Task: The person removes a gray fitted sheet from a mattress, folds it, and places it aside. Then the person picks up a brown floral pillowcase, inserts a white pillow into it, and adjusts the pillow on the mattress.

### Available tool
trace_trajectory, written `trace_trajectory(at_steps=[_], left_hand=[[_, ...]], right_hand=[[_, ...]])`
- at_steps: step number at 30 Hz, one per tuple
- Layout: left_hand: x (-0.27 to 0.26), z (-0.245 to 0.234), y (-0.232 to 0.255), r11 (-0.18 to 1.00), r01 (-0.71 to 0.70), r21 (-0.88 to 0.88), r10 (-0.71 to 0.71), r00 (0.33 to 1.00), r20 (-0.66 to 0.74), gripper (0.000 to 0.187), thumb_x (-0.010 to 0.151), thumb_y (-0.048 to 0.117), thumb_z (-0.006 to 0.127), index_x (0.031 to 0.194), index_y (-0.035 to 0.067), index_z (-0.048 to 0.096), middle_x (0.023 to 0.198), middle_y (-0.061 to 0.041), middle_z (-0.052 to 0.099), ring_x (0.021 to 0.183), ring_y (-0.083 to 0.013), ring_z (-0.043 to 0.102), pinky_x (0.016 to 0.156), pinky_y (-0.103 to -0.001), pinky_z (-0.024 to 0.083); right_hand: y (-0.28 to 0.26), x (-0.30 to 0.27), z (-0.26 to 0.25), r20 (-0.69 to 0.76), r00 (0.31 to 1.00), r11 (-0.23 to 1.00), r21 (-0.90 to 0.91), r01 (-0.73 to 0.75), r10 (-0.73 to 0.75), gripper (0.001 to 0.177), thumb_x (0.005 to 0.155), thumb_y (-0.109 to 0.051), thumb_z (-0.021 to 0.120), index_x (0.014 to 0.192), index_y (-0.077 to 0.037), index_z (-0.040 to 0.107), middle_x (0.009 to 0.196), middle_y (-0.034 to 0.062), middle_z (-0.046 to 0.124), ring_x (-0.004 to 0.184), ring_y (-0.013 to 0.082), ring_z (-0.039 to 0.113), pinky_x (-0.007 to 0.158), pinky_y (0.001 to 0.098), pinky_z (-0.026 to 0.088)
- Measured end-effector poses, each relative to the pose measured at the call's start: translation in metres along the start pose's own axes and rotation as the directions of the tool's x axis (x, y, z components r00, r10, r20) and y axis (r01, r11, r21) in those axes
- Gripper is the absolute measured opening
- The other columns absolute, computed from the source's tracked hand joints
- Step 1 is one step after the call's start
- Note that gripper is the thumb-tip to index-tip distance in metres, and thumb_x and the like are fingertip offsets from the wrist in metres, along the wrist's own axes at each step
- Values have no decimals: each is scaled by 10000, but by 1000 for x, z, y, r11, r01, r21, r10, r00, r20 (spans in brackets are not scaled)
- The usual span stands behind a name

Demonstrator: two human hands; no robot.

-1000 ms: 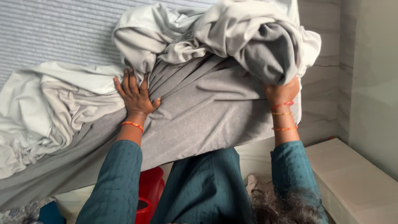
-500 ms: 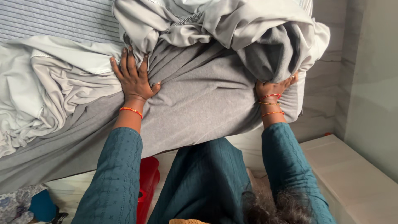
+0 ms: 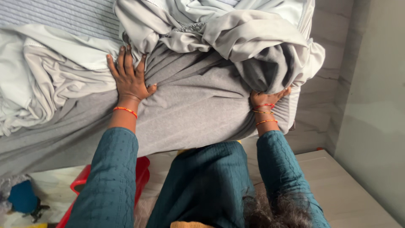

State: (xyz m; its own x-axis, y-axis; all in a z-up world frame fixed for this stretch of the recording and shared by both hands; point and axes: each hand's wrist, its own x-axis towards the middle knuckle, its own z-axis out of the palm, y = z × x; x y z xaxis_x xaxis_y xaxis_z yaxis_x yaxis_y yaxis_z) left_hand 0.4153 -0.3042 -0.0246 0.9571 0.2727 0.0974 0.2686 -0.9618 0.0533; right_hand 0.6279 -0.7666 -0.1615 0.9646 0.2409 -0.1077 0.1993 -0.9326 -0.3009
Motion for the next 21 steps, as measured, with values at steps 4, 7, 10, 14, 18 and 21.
trace_trajectory(at_steps=[4, 7, 10, 14, 18, 21], left_hand=[[11, -25, 10, 995, 104, -8, -102, 987, 121, 909, 880, 619, 617, 1616, 253, 229, 1639, -220, 247, 1543, -427, 215, 1207, -749, 67], [11, -40, 54, 940, 325, -107, -330, 943, -34, 940, 870, 441, 702, 1589, 202, 145, 1665, -235, 196, 1580, -411, 165, 1182, -776, -35], [21, -43, 124, 917, 352, -191, -389, 894, -224, 862, 996, 310, 672, 1622, 202, 89, 1720, -239, 142, 1615, -404, 83, 1202, -739, -114], [72, -42, 241, 936, 88, -342, -211, 916, -341, 800, 1008, 331, 637, 1618, 226, 131, 1693, -226, 169, 1630, -404, 66, 1250, -708, -108], [147, -52, 314, 950, -53, -308, -31, 965, -261, 724, 976, 443, 620, 1588, 238, 292, 1673, -170, 266, 1602, -394, 104, 1238, -664, -54], [190, -58, 328, 950, 48, -309, -89, 989, -121, 738, 943, 452, 609, 1577, 176, 351, 1651, -178, 352, 1584, -389, 189, 1259, -647, 38]], right_hand=[[-11, 7, 9, 43, 990, 990, 29, -138, 137, 1155, 669, -364, 738, 1484, 200, 145, 1543, 399, 178, 1458, 541, 126, 1246, 598, 77], [-10, 0, 13, 75, 965, 940, 219, -263, 253, 1243, 623, -359, 736, 1461, 279, 75, 1514, 411, 159, 1452, 531, 125, 1257, 556, 88], [-10, -3, 24, 184, 932, 900, 257, -354, 314, 1256, 619, -401, 755, 1434, 279, 83, 1508, 416, 164, 1447, 537, 125, 1262, 523, 95], [-20, -14, 17, 207, 969, 987, 65, -150, 133, 1151, 661, -401, 777, 1368, 321, 227, 1499, 476, 143, 1419, 582, 98, 1218, 580, 59], [-39, 8, -22, 26, 989, 972, 189, 141, -149, 886, 707, -370, 796, 1373, 128, 488, 1478, 382, 337, 1379, 556, 220, 1123, 619, 133], [-49, 21, -67, -51, 968, 907, 339, 250, -247, 841, 637, -217, 762, 1426, -11, 555, 1454, 254, 508, 1361, 493, 390, 1091, 599, 219]])
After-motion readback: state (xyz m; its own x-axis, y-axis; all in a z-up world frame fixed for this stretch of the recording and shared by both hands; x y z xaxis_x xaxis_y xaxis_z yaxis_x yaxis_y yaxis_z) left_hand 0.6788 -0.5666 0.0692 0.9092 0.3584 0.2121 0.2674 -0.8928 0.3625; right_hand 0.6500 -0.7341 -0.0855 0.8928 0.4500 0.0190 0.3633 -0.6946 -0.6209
